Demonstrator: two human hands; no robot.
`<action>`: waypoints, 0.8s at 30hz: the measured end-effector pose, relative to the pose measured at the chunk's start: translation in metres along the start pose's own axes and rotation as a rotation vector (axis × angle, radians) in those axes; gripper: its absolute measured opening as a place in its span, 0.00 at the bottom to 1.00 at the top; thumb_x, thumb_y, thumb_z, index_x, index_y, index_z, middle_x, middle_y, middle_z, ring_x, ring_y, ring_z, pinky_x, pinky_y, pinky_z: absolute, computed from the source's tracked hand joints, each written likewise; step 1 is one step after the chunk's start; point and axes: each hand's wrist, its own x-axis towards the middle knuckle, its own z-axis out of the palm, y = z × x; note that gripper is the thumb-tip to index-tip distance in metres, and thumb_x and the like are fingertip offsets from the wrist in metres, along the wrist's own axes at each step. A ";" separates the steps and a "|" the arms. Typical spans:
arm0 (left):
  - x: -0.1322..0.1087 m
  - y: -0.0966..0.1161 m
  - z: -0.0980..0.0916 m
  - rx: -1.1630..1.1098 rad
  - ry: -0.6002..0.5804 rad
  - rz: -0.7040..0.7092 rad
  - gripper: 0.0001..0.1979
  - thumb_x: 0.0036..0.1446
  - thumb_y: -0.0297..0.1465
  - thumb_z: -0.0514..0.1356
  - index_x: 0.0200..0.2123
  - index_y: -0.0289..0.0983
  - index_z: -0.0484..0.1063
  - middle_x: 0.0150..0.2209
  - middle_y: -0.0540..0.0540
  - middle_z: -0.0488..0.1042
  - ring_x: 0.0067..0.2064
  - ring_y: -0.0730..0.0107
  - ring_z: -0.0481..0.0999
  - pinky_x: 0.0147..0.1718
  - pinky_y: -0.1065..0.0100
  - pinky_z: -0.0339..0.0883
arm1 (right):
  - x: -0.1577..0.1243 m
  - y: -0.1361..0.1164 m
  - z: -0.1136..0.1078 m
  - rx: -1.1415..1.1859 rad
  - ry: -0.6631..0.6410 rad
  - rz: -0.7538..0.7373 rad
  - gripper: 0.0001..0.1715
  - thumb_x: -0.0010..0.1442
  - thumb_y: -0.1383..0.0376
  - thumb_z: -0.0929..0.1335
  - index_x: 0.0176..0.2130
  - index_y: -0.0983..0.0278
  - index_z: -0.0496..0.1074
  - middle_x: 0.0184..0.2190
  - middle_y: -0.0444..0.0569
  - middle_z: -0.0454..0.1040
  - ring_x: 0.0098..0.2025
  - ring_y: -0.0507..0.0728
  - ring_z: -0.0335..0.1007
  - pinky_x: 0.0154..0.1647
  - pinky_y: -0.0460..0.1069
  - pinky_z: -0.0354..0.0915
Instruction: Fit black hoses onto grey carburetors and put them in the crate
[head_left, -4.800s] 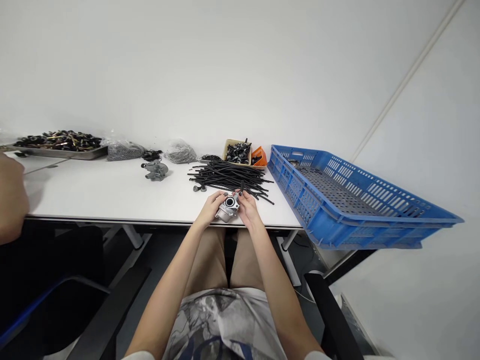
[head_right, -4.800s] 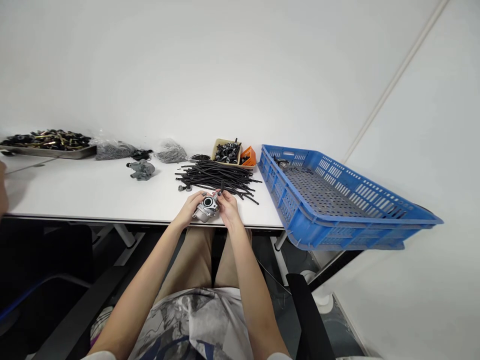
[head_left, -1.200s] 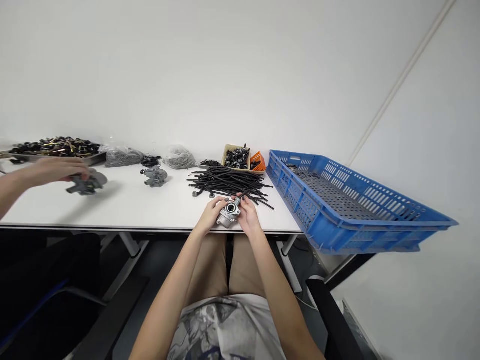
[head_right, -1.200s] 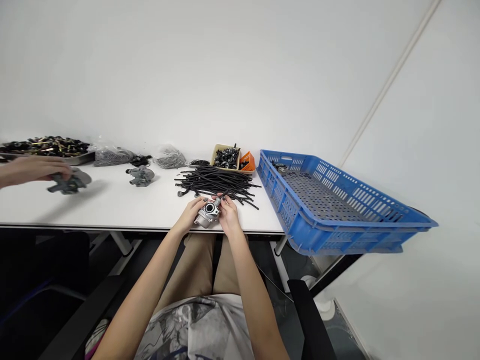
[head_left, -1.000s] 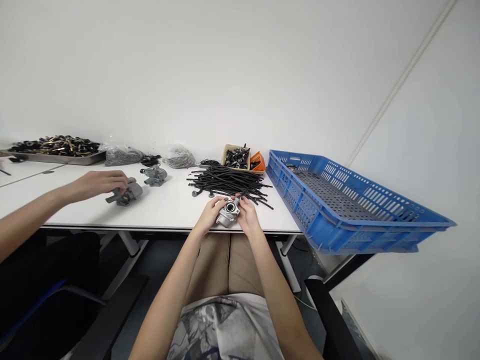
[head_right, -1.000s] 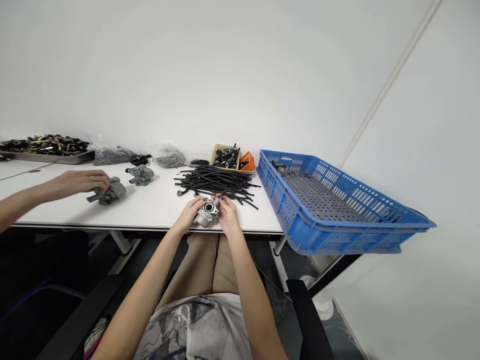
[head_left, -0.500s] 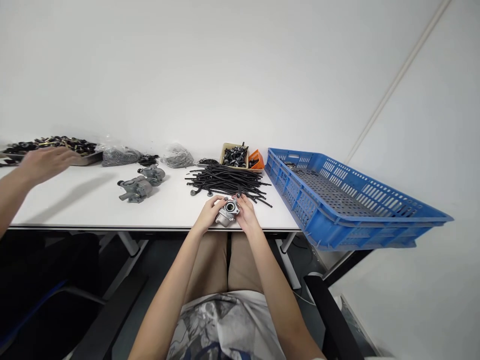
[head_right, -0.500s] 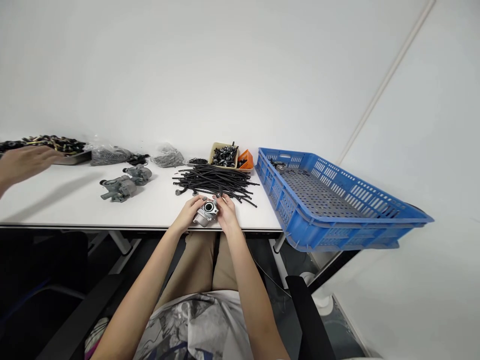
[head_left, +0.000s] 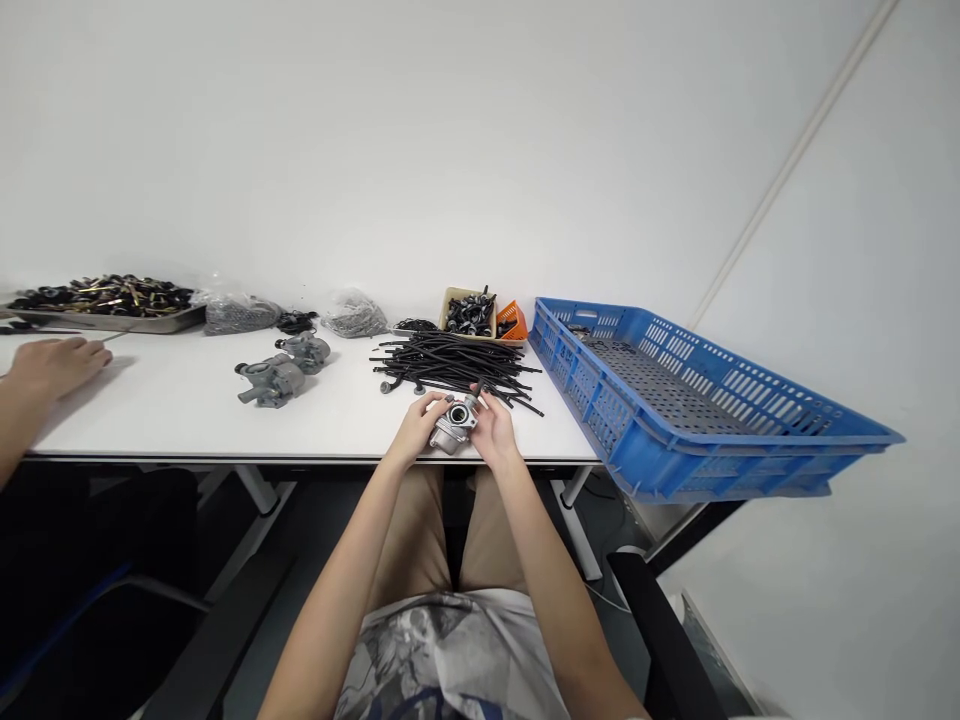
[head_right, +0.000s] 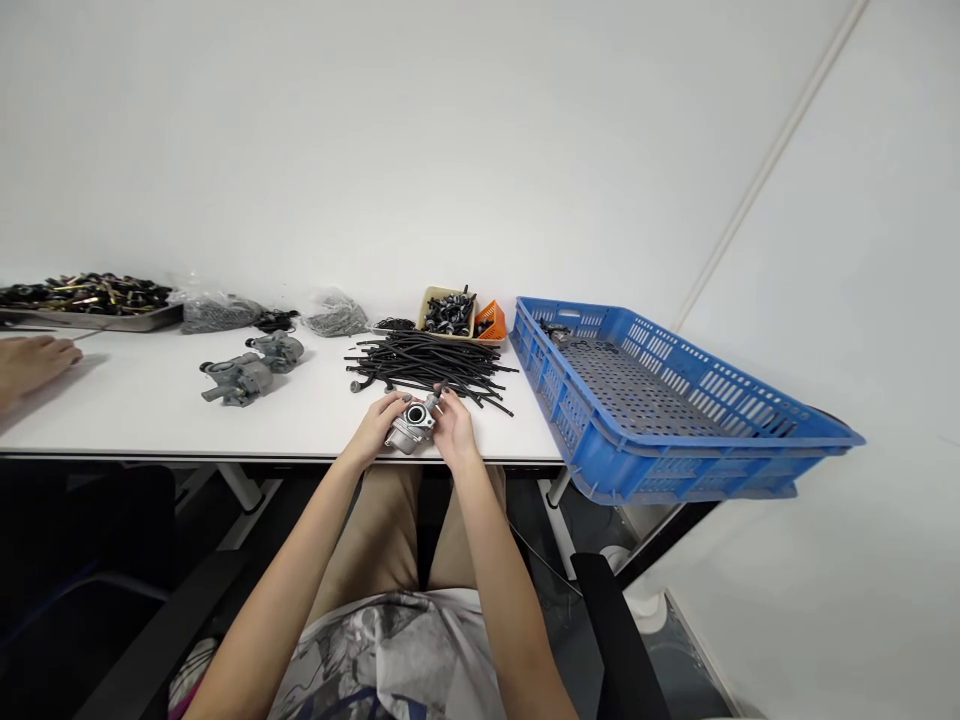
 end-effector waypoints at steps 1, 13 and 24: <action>0.000 -0.001 0.000 -0.011 0.011 -0.010 0.16 0.54 0.43 0.60 0.36 0.35 0.74 0.37 0.46 0.78 0.40 0.63 0.74 0.41 0.67 0.64 | -0.001 -0.001 0.000 0.002 -0.009 -0.015 0.13 0.52 0.60 0.71 0.40 0.59 0.73 0.28 0.41 0.76 0.29 0.53 0.71 0.28 0.47 0.65; -0.002 0.003 0.001 0.026 0.014 -0.018 0.16 0.53 0.43 0.59 0.35 0.36 0.73 0.34 0.47 0.77 0.36 0.64 0.73 0.37 0.67 0.65 | -0.003 0.001 -0.002 -0.078 -0.055 -0.088 0.23 0.48 0.69 0.74 0.45 0.57 0.73 0.31 0.39 0.76 0.32 0.52 0.71 0.34 0.47 0.68; -0.004 0.004 0.002 0.030 -0.011 -0.026 0.16 0.53 0.43 0.60 0.37 0.37 0.74 0.32 0.47 0.77 0.35 0.63 0.74 0.34 0.66 0.65 | -0.005 -0.002 0.001 -0.003 -0.043 -0.047 0.17 0.52 0.62 0.72 0.44 0.57 0.74 0.29 0.38 0.74 0.30 0.50 0.71 0.33 0.46 0.69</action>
